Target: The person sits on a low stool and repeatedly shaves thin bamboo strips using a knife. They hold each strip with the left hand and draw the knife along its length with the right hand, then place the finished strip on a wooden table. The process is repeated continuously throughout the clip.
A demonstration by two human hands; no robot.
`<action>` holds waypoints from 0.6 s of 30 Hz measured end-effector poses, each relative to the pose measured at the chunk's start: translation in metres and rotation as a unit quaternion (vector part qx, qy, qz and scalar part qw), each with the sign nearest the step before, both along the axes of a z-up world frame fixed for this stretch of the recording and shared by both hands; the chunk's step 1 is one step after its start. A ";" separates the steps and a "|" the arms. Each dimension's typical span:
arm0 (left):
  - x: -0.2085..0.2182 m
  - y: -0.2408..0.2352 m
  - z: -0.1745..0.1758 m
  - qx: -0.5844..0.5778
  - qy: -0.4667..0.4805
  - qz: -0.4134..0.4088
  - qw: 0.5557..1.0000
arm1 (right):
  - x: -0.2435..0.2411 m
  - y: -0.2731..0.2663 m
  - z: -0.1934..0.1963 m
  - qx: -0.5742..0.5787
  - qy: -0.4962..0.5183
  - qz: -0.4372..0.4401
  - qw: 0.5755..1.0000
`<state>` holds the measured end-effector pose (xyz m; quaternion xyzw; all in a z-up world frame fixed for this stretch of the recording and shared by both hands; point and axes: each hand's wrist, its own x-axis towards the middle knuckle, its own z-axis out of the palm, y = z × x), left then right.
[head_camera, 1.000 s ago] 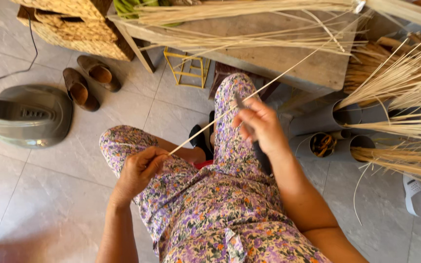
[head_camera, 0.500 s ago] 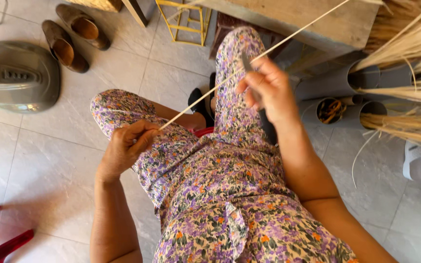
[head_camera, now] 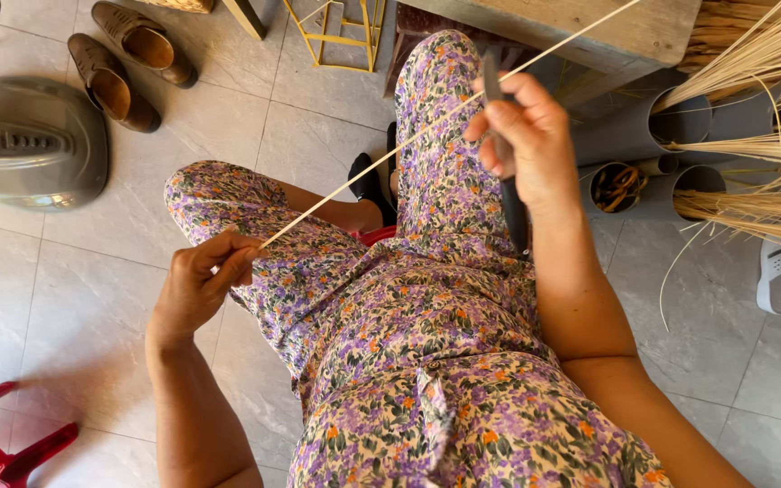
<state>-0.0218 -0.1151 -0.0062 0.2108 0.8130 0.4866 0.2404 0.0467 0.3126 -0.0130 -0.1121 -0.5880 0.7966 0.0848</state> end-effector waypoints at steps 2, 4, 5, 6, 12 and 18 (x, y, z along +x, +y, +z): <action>-0.002 -0.002 -0.003 0.004 0.001 0.001 1.000 | 0.000 0.003 0.000 -0.010 0.006 -0.003 1.000; -0.002 0.004 -0.003 0.014 -0.021 -0.003 1.000 | 0.000 -0.006 0.000 -0.008 -0.002 0.010 1.000; -0.002 0.011 -0.004 0.021 -0.043 -0.008 0.999 | -0.002 -0.017 -0.002 0.000 -0.013 0.022 1.000; -0.004 0.022 -0.005 0.030 -0.064 -0.015 0.997 | -0.004 -0.027 -0.003 0.008 -0.024 0.034 0.999; -0.004 0.083 -0.002 0.001 0.005 -0.072 0.997 | -0.006 -0.059 -0.007 -0.025 -0.043 0.113 0.992; -0.003 0.079 -0.008 -0.037 0.011 -0.144 0.989 | -0.002 -0.023 -0.001 0.002 -0.010 0.034 0.999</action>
